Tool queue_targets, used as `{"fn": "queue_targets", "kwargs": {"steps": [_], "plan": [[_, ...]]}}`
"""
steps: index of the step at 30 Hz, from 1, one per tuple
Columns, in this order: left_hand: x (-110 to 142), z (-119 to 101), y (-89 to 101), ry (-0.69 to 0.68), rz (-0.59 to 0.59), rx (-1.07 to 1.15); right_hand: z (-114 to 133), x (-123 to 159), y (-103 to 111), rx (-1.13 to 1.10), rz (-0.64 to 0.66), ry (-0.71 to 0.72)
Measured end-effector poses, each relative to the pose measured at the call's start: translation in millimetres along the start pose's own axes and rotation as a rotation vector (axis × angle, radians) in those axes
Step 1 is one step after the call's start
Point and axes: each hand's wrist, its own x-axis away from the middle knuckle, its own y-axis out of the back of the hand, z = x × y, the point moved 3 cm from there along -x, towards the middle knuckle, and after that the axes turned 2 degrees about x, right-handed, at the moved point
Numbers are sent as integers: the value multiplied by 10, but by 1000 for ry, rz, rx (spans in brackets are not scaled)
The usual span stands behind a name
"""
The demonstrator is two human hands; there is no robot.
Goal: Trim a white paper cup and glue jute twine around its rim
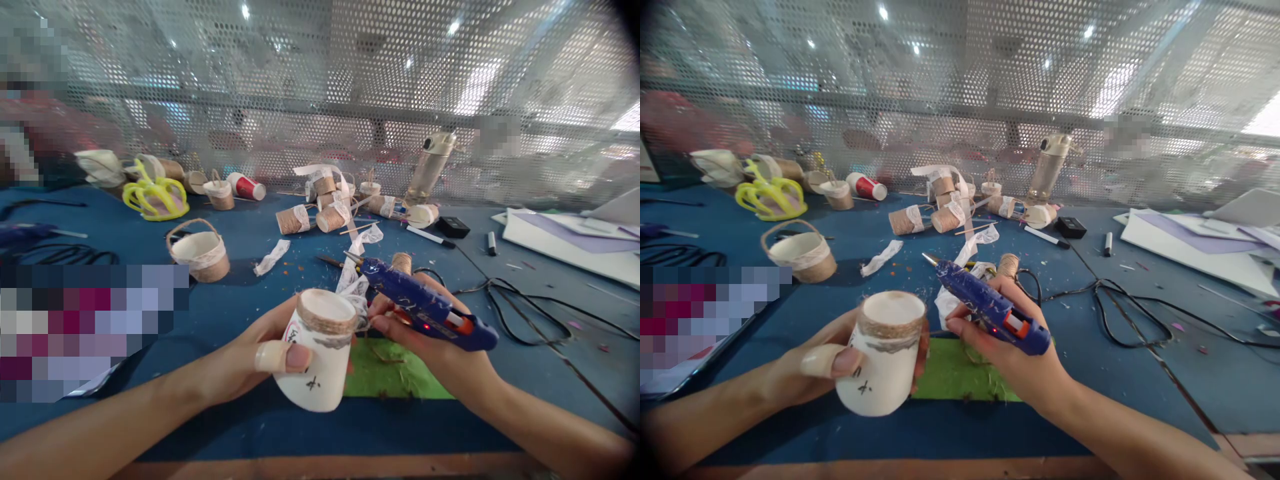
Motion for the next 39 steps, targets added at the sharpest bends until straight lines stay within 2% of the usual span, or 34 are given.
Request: {"fn": "queue_targets", "kwargs": {"steps": [3, 8, 12, 15, 17, 20, 23, 27, 30, 32, 34, 37, 38, 39], "plan": [[-2, -35, -28, -7, 12, 42, 8, 19, -7, 71, -29, 10], [-9, -76, -59, -67, 114, 111, -4, 33, 19, 168, -87, 28], [9, -67, -53, -83, 141, 134, -89, 67, 14, 145, 6, -7], [10, -72, -55, -47, 154, 158, -133, 85, -14, 40, 95, -56], [5, -97, -61, -57, 161, 188, -121, 77, -30, -15, 106, -79], [-3, -131, -81, -112, 193, 254, -51, 48, -19, 23, 20, -77], [-12, -130, -84, -164, 217, 324, 60, 38, 23, 128, -90, 32], [-35, -83, -22, -163, 148, 213, 193, 92, 92, 365, -177, 257], [-52, -60, 40, -122, 55, 140, 198, 155, 224, 436, -285, 339], [-57, -69, 66, -128, 6, 135, 173, 176, 288, 510, -194, 427], [-57, -84, 74, -136, -24, 130, 150, 180, 360, 542, -211, 452], [-54, -92, 71, -125, -44, 146, 180, 163, 323, 513, -183, 459], [-53, -89, 73, -121, -54, 159, 184, 147, 266, 493, -114, 392], [-52, -84, 78, -121, -66, 162, 188, 135, 230, 441, -138, 303]]}}
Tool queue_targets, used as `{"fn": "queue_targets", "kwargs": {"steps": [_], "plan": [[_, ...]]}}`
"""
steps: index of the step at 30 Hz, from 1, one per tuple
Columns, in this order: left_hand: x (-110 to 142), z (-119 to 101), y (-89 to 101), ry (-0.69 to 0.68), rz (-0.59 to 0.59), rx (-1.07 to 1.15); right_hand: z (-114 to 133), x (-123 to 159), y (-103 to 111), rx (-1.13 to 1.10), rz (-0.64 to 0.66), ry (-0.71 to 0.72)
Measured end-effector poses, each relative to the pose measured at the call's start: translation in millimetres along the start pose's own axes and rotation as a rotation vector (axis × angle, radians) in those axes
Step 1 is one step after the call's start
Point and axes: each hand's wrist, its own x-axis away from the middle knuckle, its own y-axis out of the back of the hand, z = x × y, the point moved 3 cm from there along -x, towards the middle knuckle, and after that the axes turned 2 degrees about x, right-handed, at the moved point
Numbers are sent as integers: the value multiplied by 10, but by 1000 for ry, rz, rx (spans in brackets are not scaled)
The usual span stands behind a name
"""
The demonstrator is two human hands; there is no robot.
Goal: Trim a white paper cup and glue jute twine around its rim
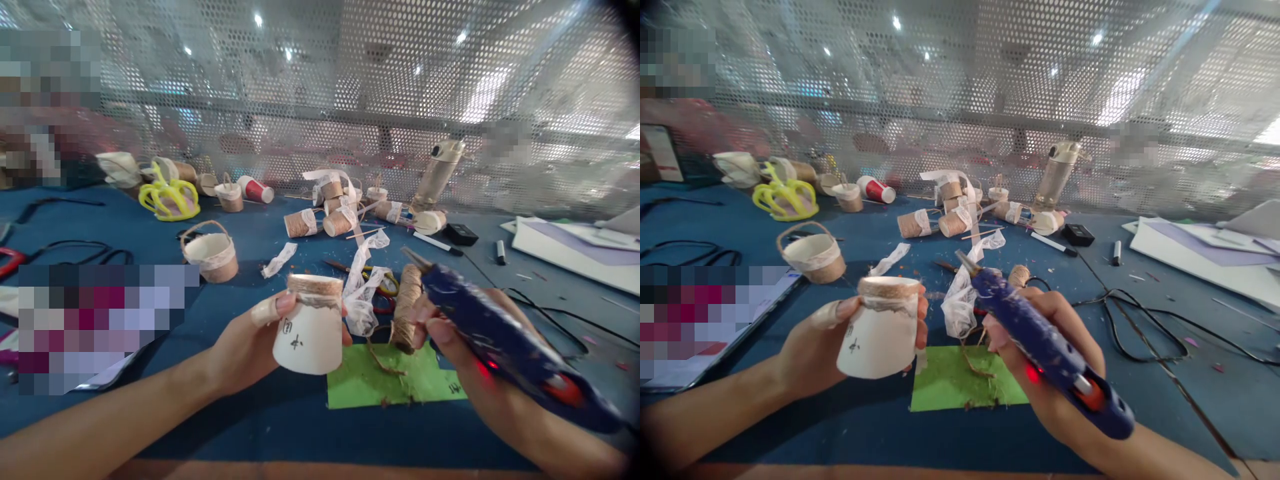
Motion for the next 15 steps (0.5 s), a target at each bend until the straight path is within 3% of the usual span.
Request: {"fn": "queue_targets", "kwargs": {"steps": [3, 8, 15], "plan": [[0, 17, 30, -9, -22, -55, 83, -10, -102, -133, 9, -46], [3, 14, 59, 1, -77, -158, 52, 1, -94, -76, -32, -74], [28, -26, 12, -68, -19, -106, 19, 11, -129, -213, 176, -30]]}}
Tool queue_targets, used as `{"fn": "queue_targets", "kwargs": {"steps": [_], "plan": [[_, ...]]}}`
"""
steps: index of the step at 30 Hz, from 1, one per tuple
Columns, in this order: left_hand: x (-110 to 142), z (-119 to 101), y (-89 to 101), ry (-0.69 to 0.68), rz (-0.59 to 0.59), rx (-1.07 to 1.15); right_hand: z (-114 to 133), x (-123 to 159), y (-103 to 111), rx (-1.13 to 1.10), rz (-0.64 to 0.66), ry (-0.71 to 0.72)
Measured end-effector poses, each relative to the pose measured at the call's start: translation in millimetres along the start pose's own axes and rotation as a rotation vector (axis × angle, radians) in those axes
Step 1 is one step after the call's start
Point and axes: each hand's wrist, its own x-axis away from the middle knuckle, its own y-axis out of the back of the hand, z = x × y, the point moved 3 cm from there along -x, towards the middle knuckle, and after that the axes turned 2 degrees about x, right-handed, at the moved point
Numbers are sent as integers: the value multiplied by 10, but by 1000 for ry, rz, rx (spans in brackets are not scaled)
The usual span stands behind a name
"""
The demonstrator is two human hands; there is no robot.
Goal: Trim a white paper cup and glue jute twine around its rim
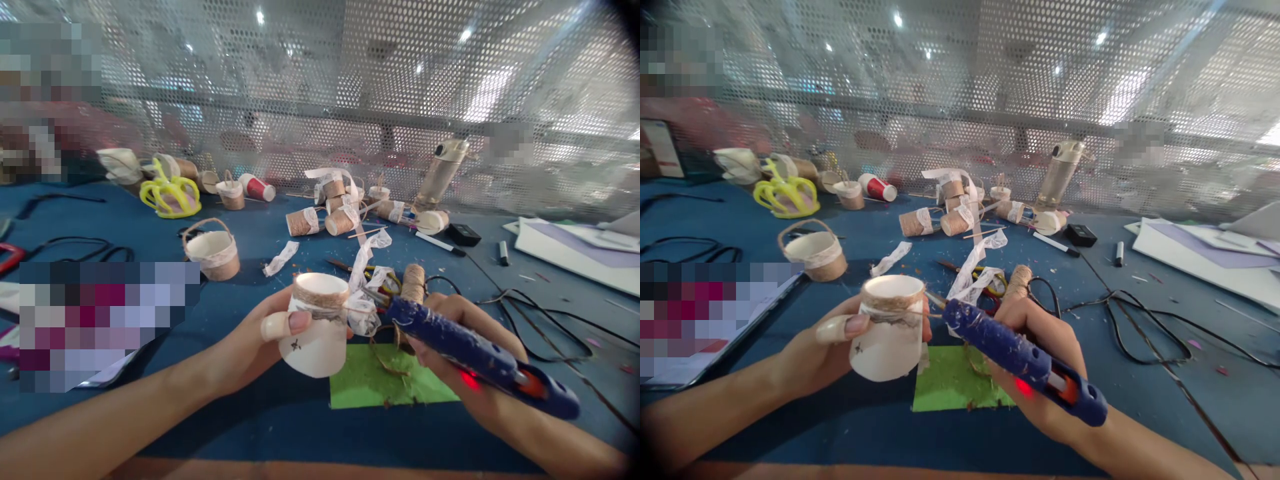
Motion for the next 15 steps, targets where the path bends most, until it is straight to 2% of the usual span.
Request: {"fn": "queue_targets", "kwargs": {"steps": [5, 15], "plan": [[2, -21, -25, -12, 40, 17, -58, 26, -23, -4, 50, 27], [7, -7, -20, -7, -15, -87, -12, 35, -29, 133, 121, 66]]}}
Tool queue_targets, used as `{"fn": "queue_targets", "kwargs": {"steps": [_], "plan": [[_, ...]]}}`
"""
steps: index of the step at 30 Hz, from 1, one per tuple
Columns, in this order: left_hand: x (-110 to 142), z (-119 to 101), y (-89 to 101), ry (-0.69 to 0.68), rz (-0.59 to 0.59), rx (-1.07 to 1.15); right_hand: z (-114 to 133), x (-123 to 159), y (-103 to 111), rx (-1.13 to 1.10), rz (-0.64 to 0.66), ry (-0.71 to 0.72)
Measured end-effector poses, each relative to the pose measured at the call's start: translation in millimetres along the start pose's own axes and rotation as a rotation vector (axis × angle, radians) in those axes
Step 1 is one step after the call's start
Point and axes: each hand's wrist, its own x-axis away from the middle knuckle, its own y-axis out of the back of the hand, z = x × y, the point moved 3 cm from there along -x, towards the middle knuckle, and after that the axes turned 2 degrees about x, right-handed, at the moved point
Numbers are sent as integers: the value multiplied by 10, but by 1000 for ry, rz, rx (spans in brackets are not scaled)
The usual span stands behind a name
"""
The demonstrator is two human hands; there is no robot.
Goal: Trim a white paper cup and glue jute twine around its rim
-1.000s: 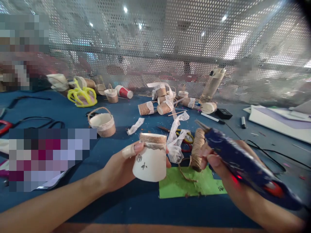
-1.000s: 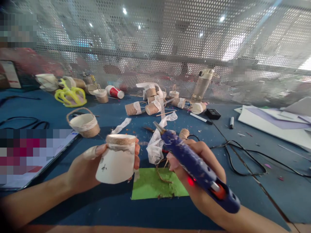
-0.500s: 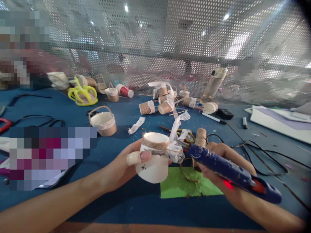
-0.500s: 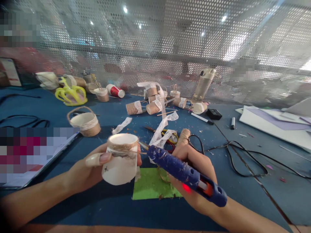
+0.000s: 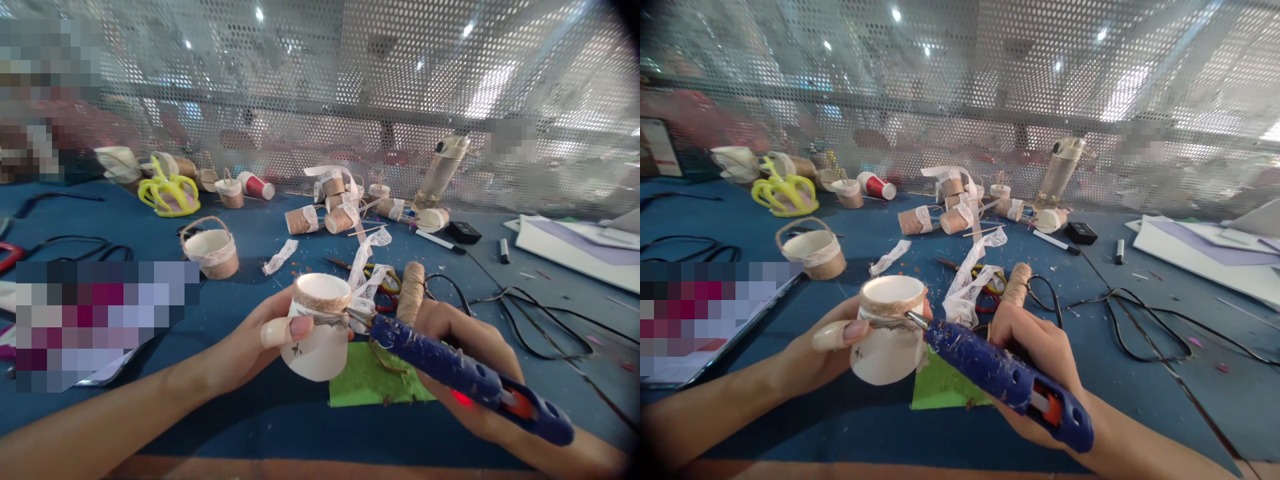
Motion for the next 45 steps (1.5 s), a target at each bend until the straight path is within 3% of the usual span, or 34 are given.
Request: {"fn": "queue_targets", "kwargs": {"steps": [5, 17, 22, 27, 32, 35, 39, 45], "plan": [[3, 21, 59, -24, -75, -176, 20, 14, 4, 96, -36, -1], [37, 20, 35, -86, -170, -365, -33, 91, 21, 214, 40, 74], [51, 28, 75, -114, -144, -340, -9, 51, 31, 248, -64, 42], [55, 22, 37, -41, -192, -336, -11, 56, 23, 286, -66, 18], [59, 6, -49, 22, -288, -329, -11, 66, 18, 225, 58, 18], [59, 0, -26, 20, -246, -349, -31, 91, 24, 202, 80, 20], [65, 13, 56, 27, -100, -336, -68, 139, 25, 189, 68, 33], [71, 8, 103, 3, -19, -241, -39, 85, 49, 223, -3, 16]]}}
